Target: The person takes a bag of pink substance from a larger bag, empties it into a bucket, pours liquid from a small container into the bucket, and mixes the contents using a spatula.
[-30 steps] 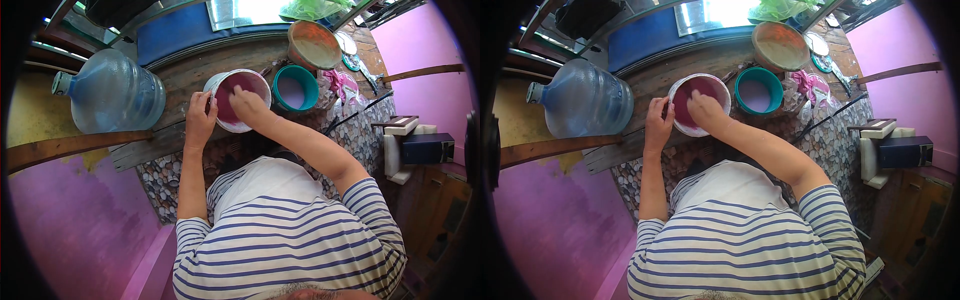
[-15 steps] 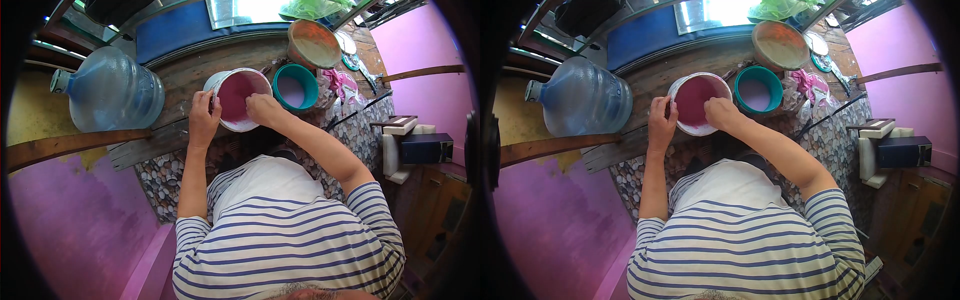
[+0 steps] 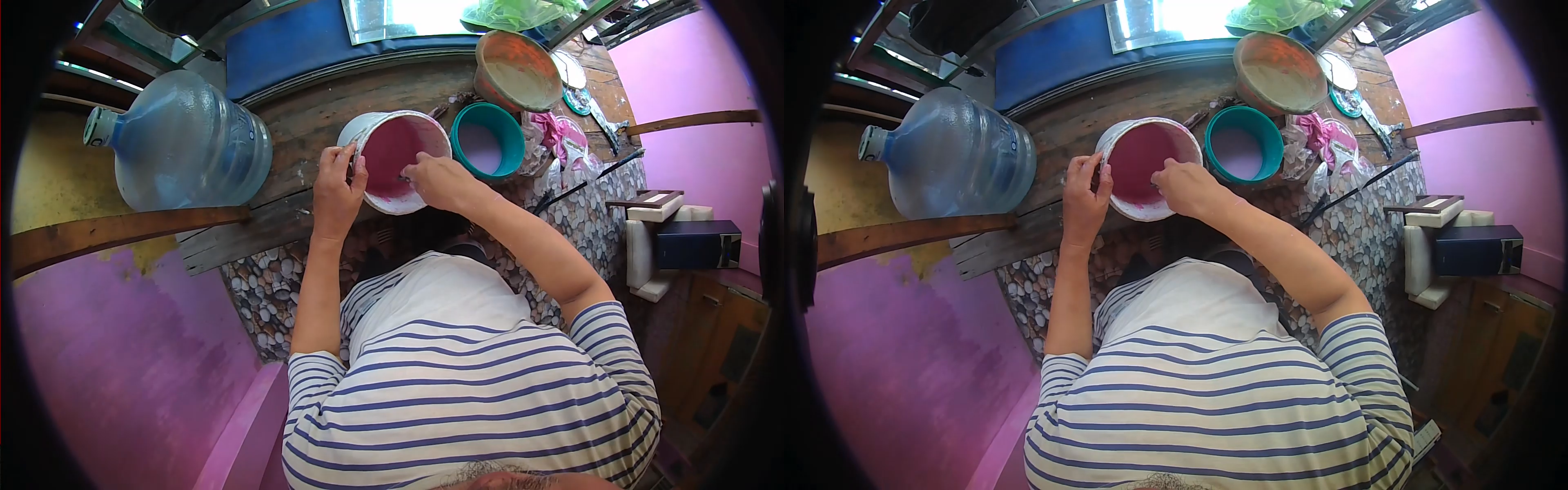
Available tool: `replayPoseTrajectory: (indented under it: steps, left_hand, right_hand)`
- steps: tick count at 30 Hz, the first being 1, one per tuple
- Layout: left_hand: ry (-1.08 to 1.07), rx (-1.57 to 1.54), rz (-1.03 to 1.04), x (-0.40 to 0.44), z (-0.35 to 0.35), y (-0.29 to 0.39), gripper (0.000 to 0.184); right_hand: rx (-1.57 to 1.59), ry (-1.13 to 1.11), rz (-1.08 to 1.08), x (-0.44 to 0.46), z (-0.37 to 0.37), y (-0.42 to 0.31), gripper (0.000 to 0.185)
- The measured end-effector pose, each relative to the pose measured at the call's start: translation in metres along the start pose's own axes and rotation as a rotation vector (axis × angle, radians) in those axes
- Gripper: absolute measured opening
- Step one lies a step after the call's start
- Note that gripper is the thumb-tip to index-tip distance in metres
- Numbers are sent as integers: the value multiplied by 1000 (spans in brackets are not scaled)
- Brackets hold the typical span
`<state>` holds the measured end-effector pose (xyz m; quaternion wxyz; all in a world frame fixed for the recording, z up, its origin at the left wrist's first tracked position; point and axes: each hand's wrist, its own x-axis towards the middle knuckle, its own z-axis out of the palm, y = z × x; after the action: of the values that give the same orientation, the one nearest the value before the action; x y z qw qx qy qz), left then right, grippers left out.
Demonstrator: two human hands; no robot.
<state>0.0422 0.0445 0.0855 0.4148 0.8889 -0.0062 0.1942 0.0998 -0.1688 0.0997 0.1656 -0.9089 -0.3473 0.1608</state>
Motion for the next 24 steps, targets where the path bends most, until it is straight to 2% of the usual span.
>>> replayPoseTrajectory:
  steps: [3, 5, 8, 11, 13, 17, 20, 24]
  left_hand:
    - [-4, -12, -12, -1, 3, 0, 30]
    - [-17, -16, -23, -1, 2, 3, 31]
    - [12, -16, -11, -2, 4, 2, 32]
    - [14, -25, -15, -1, 4, -1, 31]
    - [28, 5, -17, -3, 6, -3, 31]
    - [85, -18, -16, -11, 6, 2, 29]
    - [142, -8, -12, -17, 12, 5, 29]
    - [219, 39, -54, -25, 19, 6, 29]
  right_hand:
    - [-55, -39, -33, 1, 9, 8, 18]
    - [-78, 115, 65, 6, 12, 10, 19]
    - [-23, 159, 17, 8, 13, 6, 17]
    - [16, 43, -61, 0, 17, 0, 14]
    - [-84, 44, -11, -2, 21, 7, 13]
    - [-144, 176, 35, 11, 16, 8, 15]
    - [-80, 65, -14, 14, 12, -13, 18]
    - [-42, -67, -90, 7, 7, -3, 21]
